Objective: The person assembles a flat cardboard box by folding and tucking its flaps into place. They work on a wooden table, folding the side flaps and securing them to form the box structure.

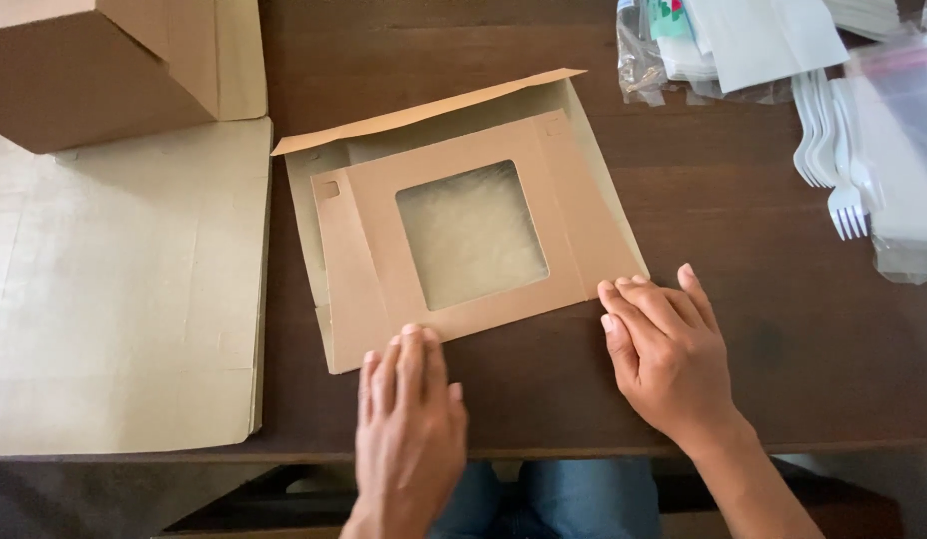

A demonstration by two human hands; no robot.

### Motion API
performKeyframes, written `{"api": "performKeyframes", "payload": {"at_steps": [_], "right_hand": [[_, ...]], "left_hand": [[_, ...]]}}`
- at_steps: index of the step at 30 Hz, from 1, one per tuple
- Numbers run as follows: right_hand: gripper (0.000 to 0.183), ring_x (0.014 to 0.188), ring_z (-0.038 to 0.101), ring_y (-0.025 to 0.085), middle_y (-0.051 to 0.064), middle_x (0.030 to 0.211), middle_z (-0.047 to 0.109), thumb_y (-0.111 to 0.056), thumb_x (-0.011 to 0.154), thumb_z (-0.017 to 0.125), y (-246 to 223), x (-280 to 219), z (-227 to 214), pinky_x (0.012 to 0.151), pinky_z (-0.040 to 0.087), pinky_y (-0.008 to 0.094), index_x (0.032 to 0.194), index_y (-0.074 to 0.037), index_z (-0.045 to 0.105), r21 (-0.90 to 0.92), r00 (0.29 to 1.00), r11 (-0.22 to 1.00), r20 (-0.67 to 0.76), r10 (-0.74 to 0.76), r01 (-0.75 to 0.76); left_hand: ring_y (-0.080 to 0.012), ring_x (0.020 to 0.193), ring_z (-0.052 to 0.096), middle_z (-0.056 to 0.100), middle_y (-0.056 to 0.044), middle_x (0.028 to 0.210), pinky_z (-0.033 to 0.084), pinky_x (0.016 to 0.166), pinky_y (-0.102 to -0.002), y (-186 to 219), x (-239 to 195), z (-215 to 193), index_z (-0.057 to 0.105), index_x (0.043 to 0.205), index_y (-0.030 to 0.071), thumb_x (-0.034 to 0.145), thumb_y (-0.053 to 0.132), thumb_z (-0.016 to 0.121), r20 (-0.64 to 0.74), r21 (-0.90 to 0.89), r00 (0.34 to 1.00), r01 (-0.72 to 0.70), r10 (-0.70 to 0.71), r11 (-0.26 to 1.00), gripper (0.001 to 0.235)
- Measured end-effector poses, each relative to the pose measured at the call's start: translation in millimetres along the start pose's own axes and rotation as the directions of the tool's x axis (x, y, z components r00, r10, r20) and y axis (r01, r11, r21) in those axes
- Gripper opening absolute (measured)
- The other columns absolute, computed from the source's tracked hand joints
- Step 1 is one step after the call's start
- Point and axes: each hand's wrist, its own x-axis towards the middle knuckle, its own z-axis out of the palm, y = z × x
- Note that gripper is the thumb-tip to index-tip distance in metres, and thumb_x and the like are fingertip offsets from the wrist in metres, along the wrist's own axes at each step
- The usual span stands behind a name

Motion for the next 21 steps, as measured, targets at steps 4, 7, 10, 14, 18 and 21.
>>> {"api": "performKeyframes", "payload": {"at_steps": [4, 7, 10, 14, 18, 21], "right_hand": [[0.030, 0.105, 0.067, 0.024, 0.005, 0.117, 0.072, -0.015, 0.104, 0.053, 0, 0, 1, 0.119, 0.040, 0.051, 0.122, -0.004, 0.075, -0.003, 1.000, 1.000, -0.017, -0.004, 0.004], [0.030, 0.107, 0.067, 0.024, 0.006, 0.117, 0.072, -0.016, 0.105, 0.053, 1, 0, 0, 0.119, 0.039, 0.051, 0.122, -0.004, 0.074, 0.008, 1.000, 1.000, -0.009, -0.001, 0.001], [0.029, 0.108, 0.067, 0.025, 0.008, 0.116, 0.072, -0.015, 0.104, 0.055, 0, 1, -1, 0.117, 0.041, 0.052, 0.122, -0.003, 0.073, 0.022, 1.000, 1.000, -0.014, 0.005, -0.004], [0.032, 0.109, 0.067, 0.026, 0.009, 0.118, 0.072, -0.017, 0.105, 0.052, 2, 0, -1, 0.119, 0.038, 0.051, 0.124, -0.003, 0.073, 0.041, 1.000, 0.999, 0.001, 0.012, -0.012], [0.032, 0.108, 0.067, 0.027, 0.009, 0.119, 0.071, -0.018, 0.105, 0.051, 2, 1, -1, 0.117, 0.039, 0.052, 0.122, -0.004, 0.073, 0.078, 1.000, 0.997, -0.015, 0.023, -0.022], [0.033, 0.109, 0.066, 0.027, 0.010, 0.120, 0.071, -0.019, 0.105, 0.050, 4, -1, -1, 0.118, 0.037, 0.052, 0.123, -0.004, 0.073, 0.091, 1.000, 0.995, -0.008, 0.029, -0.028]], "left_hand": [[-0.0355, 0.126, 0.054, 0.052, -0.022, 0.142, 0.044, 0.112, -0.049, 28, 18, 3, 0.049, 0.142, -0.006, 0.094, 0.025, 0.060, -0.084, 0.002, 0.994, -0.077, 0.077, 0.997, 0.058], [-0.0360, 0.123, 0.053, 0.054, -0.023, 0.136, 0.045, 0.109, -0.046, 47, 33, 0, 0.048, 0.141, -0.007, 0.093, 0.025, 0.060, -0.022, -0.017, 0.992, -0.123, 0.122, 0.992, 0.059], [-0.0347, 0.118, 0.054, 0.054, -0.021, 0.131, 0.044, 0.108, -0.043, 65, 48, 0, 0.050, 0.137, -0.007, 0.091, 0.024, 0.062, -0.024, -0.033, 0.986, -0.167, 0.166, 0.985, 0.057], [-0.0332, 0.117, 0.054, 0.056, -0.020, 0.130, 0.045, 0.108, -0.043, 86, 60, 12, 0.051, 0.141, -0.006, 0.090, 0.022, 0.060, -0.052, -0.048, 0.980, -0.192, 0.190, 0.980, 0.059], [-0.0319, 0.122, 0.053, 0.055, -0.017, 0.132, 0.044, 0.112, -0.044, 104, 66, 20, 0.051, 0.146, -0.004, 0.093, 0.024, 0.052, -0.092, -0.033, 0.966, -0.246, 0.242, 0.969, 0.060], [-0.0304, 0.121, 0.055, 0.055, -0.015, 0.132, 0.045, 0.111, -0.045, 109, 69, 19, 0.053, 0.145, -0.001, 0.099, 0.024, 0.047, -0.110, -0.022, 0.962, -0.252, 0.248, 0.967, 0.053]]}}
